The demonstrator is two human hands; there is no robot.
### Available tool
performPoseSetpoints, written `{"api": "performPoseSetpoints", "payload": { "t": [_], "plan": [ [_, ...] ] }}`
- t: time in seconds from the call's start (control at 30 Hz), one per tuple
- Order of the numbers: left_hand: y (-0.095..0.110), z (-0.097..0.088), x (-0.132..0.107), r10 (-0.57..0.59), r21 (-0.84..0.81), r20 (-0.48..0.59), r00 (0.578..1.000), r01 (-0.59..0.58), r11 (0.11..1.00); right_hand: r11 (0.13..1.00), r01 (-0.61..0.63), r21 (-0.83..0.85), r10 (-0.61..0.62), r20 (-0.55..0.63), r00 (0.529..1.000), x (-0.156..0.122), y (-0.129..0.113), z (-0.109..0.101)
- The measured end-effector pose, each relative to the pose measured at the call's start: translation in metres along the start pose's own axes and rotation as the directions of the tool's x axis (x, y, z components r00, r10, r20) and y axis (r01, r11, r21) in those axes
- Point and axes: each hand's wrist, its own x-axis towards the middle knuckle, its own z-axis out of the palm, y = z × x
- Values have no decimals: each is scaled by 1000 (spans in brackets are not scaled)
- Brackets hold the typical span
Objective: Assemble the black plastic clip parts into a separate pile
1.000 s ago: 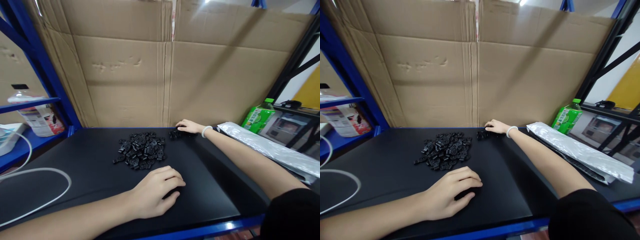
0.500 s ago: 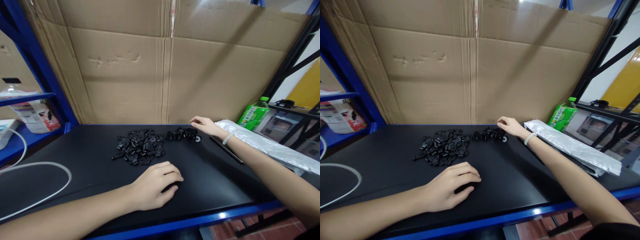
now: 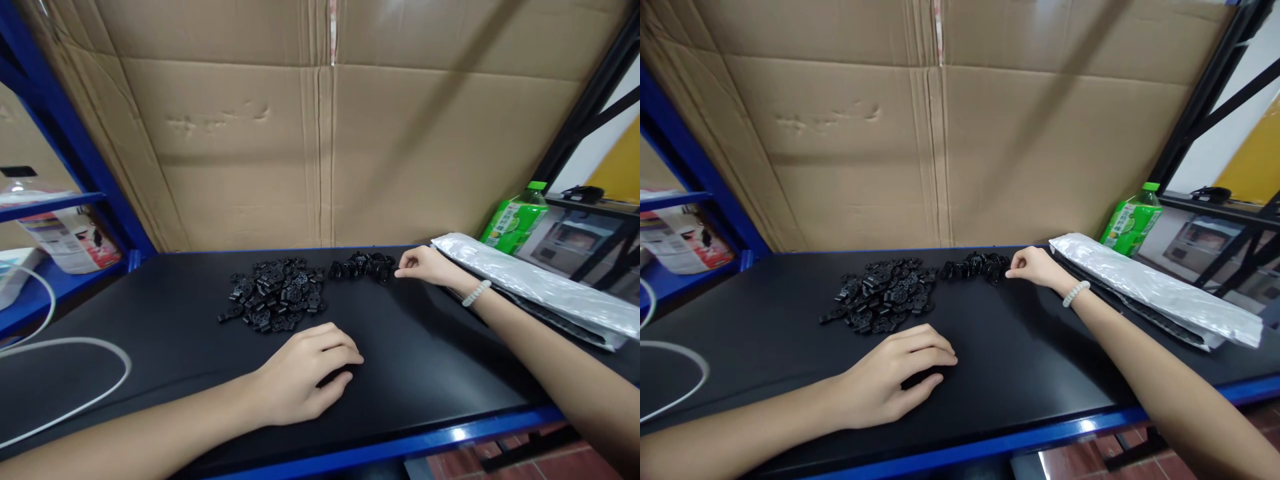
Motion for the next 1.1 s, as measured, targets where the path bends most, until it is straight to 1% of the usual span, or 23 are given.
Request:
{"api": "performPoseSetpoints", "payload": {
  "t": [0.1,0.17,0.23,0.3,0.33,0.4,0.43,0.47,0.5,0.53,0.6,0.67,0.73,0.77,0.8,0.83,0.9,0.93,0.97,1.0,1.03,1.1],
  "plan": [
    [0,0,0,0,-12,7,1000,0,1000,997,-5,74,10,-68,998,-3,1,-8],
    [0,0,0,-6,-34,1,1000,6,999,993,-17,113,35,-153,988,-5,-1,-14],
    [1,0,0,-38,-79,-29,999,36,996,987,-19,159,57,-240,969,-7,-7,-19],
    [3,1,1,-123,-157,-89,988,108,982,978,2,210,64,-308,949,-11,-19,-21],
    [3,1,2,-185,-213,-124,975,156,965,969,24,246,60,-327,943,-14,-28,-20],
    [4,2,5,-317,-349,-178,931,242,906,941,82,329,34,-332,943,-23,-49,-12],
    [4,3,6,-378,-420,-192,906,273,866,885,125,449,8,-281,960,-28,-60,-6],
    [4,4,7,-433,-487,-199,879,295,822,826,140,546,-22,-217,976,-34,-72,3],
    [3,5,8,-482,-549,-200,853,310,776,783,127,609,-37,-159,987,-40,-83,12],
    [2,6,8,-525,-605,-203,826,316,731,744,110,659,-36,-125,991,-47,-93,23],
    [1,6,7,-591,-677,-240,770,303,671,655,101,749,-46,-93,995,-59,-109,42],
    [0,5,6,-625,-695,-316,714,274,665,609,83,789,-96,-30,995,-69,-119,56],
    [-1,3,5,-636,-688,-393,665,246,683,566,50,823,-147,41,988,-76,-124,62],
    [-1,2,5,-640,-690,-409,650,238,683,547,32,837,-175,77,982,-79,-125,63],
    [0,1,5,-642,-697,-402,653,236,677,531,16,847,-204,110,973,-81,-126,63],
    [0,0,6,-637,-700,-378,672,243,671,522,4,853,-231,136,963,-82,-126,62],
    [1,-1,6,-604,-685,-307,735,270,676,508,-21,861,-262,177,949,-84,-127,61],
    [2,-1,6,-585,-673,-280,761,280,685,494,-48,868,-256,198,946,-84,-127,60],
    [2,-1,6,-576,-660,-270,772,287,694,471,-90,877,-236,223,946,-83,-127,61],
    [2,0,6,-576,-650,-279,768,291,702,441,-139,887,-205,250,946,-82,-127,61],
    [2,0,6,-578,-639,-306,756,287,713,407,-187,894,-166,274,947,-81,-127,62],
    [2,0,5,-554,-594,-380,741,264,760,339,-251,907,-89,297,951,-78,-125,64]
  ]
}}
